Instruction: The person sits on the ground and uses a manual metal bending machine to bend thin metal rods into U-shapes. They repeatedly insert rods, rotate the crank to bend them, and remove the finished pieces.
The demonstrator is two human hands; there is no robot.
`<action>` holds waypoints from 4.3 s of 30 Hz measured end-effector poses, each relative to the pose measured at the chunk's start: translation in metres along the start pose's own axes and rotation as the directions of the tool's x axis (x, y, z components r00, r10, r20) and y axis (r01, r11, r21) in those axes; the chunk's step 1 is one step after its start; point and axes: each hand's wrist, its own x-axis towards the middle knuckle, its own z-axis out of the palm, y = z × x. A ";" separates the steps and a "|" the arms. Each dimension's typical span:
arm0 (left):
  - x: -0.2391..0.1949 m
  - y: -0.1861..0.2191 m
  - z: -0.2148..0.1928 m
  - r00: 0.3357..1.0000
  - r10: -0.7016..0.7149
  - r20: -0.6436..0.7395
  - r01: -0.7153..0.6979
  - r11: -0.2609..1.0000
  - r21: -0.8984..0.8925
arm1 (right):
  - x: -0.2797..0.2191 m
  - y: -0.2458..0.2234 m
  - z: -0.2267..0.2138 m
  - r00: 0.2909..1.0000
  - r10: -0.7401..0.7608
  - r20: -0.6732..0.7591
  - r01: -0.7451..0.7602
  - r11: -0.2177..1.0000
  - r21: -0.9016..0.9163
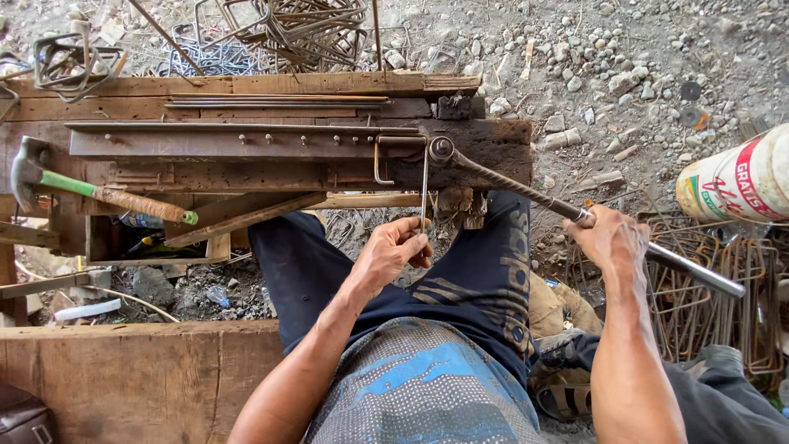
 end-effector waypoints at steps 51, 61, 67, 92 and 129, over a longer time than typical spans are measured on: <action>-0.020 0.049 -0.021 0.571 0.776 0.269 -0.310 -0.099 0.945 | -0.026 -0.187 -0.054 0.779 -0.626 0.043 0.440 0.595 0.672; 0.059 0.013 -0.048 0.651 0.644 0.402 -0.440 -0.112 0.891 | 0.060 -0.196 -0.049 0.743 -0.621 0.248 0.462 0.745 0.481; 0.074 0.002 -0.049 0.627 0.699 0.343 -0.501 0.025 0.865 | 0.083 -0.185 -0.047 0.746 -0.642 0.177 0.488 0.708 0.511; 0.064 0.028 -0.053 0.807 0.414 0.421 -0.512 0.138 0.848 | 0.302 -0.108 -0.020 0.801 -0.545 0.246 0.587 0.638 -0.498; 0.090 -0.001 -0.055 0.804 0.514 0.299 -0.425 0.145 0.894 | 0.001 -0.008 -0.005 0.999 0.030 0.028 -0.027 0.994 -0.106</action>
